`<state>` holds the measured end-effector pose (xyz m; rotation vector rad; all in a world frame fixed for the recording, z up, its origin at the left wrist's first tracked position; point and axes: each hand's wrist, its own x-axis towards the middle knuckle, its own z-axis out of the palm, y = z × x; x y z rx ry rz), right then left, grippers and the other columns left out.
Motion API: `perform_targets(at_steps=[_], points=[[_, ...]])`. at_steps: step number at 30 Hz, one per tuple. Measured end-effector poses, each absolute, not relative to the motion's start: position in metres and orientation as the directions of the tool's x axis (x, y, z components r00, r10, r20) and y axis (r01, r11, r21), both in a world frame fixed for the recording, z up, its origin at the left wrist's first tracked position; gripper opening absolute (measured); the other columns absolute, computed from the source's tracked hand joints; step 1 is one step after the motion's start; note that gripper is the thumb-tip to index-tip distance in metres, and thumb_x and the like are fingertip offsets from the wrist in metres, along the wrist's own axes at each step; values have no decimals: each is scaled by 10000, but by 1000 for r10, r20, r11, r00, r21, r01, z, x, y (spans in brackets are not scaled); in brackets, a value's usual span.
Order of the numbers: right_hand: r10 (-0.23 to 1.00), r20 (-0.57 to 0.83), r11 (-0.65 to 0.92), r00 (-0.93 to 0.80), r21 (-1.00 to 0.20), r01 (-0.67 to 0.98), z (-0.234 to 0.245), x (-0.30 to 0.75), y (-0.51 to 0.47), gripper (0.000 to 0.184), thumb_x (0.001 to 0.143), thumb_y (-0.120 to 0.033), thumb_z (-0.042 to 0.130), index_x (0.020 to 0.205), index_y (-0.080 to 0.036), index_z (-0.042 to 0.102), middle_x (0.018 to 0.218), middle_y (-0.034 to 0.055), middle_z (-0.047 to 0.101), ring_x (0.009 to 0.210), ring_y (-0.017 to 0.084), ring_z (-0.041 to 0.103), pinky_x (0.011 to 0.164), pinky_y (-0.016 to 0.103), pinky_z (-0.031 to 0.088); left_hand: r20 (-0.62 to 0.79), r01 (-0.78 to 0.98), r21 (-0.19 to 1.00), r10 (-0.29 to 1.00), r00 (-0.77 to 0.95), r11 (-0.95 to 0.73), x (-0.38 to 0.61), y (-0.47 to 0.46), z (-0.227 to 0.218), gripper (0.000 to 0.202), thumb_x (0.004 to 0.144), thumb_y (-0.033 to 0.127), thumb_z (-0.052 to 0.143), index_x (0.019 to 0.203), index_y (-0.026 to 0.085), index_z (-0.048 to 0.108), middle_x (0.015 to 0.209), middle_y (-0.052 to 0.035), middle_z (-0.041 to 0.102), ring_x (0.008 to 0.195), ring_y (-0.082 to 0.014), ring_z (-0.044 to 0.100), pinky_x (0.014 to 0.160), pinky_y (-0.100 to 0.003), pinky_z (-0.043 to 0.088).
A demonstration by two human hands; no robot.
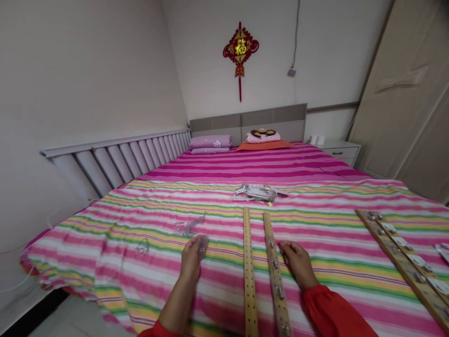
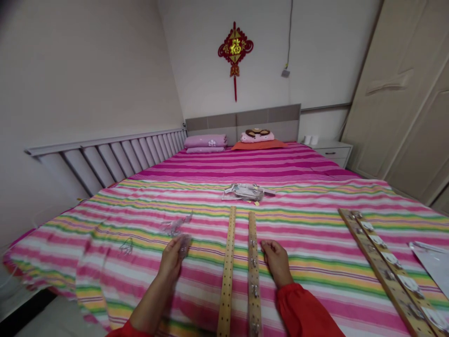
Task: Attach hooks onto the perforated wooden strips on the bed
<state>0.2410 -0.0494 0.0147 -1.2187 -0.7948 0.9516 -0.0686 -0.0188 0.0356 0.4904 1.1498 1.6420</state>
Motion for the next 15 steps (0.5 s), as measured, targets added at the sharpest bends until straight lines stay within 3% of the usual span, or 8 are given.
perform_targets(at_steps=[4, 8, 11, 15], points=[[915, 7, 74, 403, -986, -151, 13, 241, -49, 402, 565, -552, 727, 579, -181, 573, 347, -87, 383, 338, 67, 278, 353, 216, 177, -345, -693, 716, 905, -246, 84, -62, -22, 44, 104, 755, 37, 628, 813, 122, 614, 747, -48, 703, 641, -121, 683, 576, -200, 558], [919, -2, 65, 395, -985, -157, 15, 241, -51, 402, 562, -550, 731, 604, -177, 586, 341, -84, 399, 326, 69, 278, 347, 218, 169, -471, -827, 534, 874, -118, 176, -47, -31, 54, 150, 830, 3, 512, 910, 100, 593, 751, -68, 703, 646, -139, 697, 574, -213, 585], [919, -15, 61, 394, -981, -182, 17, 243, -53, 399, 549, -539, 741, 598, -177, 581, 346, -78, 417, 330, 75, 313, 352, 214, 192, -484, -883, 431, 873, -53, 186, -31, -45, 65, 212, 863, 12, 465, 1020, 91, 583, 752, -68, 701, 669, -148, 705, 602, -216, 595], [913, -12, 67, 407, -982, -179, 29, 241, -62, 380, 569, -524, 727, 567, -183, 560, 363, -73, 435, 327, 74, 329, 351, 210, 210, -465, -894, 406, 885, -22, 191, -12, -68, 79, 248, 871, 11, 455, 1072, 91, 576, 756, -66, 703, 697, -154, 709, 617, -209, 592]])
